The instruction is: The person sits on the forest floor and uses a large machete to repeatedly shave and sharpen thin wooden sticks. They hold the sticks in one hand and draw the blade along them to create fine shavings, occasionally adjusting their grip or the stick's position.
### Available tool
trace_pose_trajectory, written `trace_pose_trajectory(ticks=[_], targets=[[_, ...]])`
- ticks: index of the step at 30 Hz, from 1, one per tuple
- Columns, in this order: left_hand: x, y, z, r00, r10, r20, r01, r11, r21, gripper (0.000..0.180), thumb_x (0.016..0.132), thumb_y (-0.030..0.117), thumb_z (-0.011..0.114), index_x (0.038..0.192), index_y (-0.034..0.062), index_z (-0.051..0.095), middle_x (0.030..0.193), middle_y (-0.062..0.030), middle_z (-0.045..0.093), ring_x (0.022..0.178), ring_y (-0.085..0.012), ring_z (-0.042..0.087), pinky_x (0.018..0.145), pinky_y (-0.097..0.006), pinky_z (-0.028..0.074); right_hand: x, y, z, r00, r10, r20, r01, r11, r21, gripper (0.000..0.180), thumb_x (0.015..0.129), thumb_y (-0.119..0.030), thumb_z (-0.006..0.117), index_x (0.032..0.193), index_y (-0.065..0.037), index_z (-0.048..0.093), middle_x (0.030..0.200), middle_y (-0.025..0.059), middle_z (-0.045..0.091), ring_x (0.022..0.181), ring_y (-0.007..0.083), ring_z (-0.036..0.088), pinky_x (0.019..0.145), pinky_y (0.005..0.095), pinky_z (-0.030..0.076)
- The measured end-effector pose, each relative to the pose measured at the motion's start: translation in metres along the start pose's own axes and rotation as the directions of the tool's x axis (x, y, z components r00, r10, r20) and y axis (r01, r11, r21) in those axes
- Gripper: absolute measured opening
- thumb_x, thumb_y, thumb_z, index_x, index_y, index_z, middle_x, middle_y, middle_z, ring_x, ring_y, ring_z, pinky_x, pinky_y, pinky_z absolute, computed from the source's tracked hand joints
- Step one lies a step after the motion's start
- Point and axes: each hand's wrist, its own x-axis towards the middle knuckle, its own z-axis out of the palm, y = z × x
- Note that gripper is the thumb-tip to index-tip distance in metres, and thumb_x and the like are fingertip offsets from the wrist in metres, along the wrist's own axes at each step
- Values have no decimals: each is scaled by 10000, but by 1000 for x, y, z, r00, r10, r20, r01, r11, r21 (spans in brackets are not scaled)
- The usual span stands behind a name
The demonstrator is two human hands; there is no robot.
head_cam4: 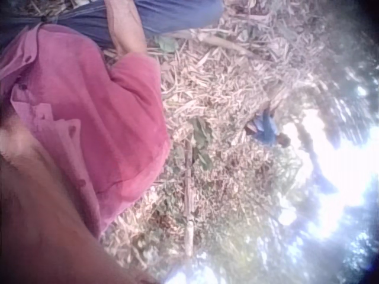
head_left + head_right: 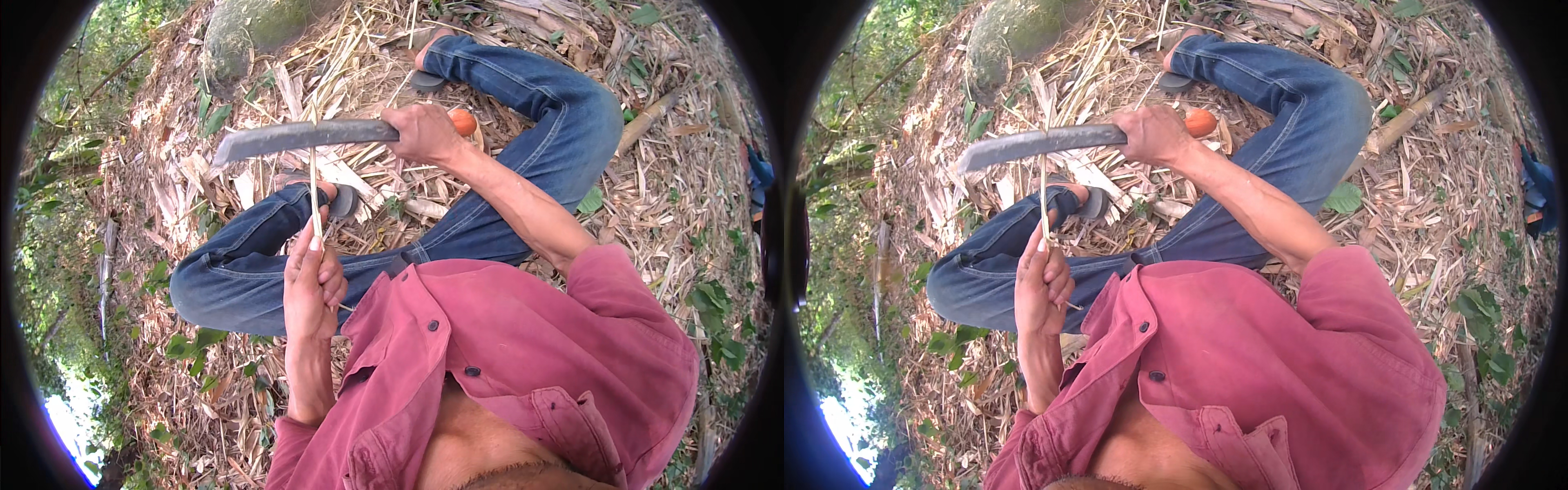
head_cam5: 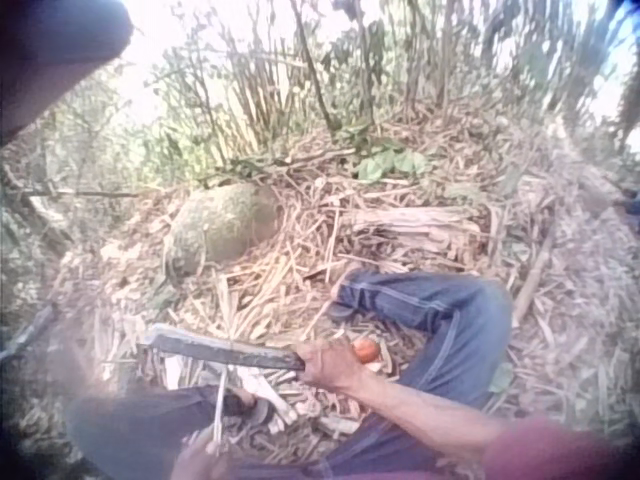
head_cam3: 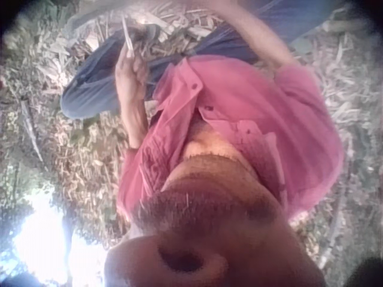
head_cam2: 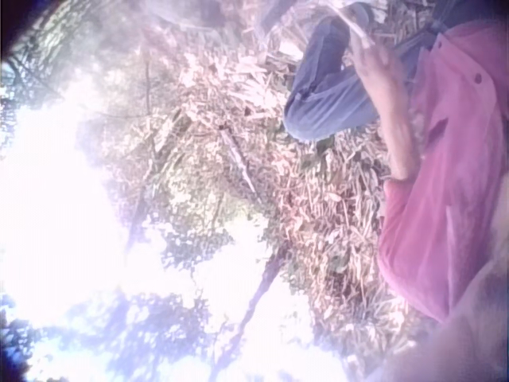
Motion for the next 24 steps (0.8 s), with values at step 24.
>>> trace_pose_trajectory(ticks=[24], targets=[[-45,-16,-38,979,85,-184,-57,987,151,383,984,186,421,1343,52,417,579,64,323,413,-13,281,356,-165,240,21,41,-4,922,379,-80,-366,920,141,271,839,-248,530,910,2,610,624,159,632,540,292,637,524,418,509]])
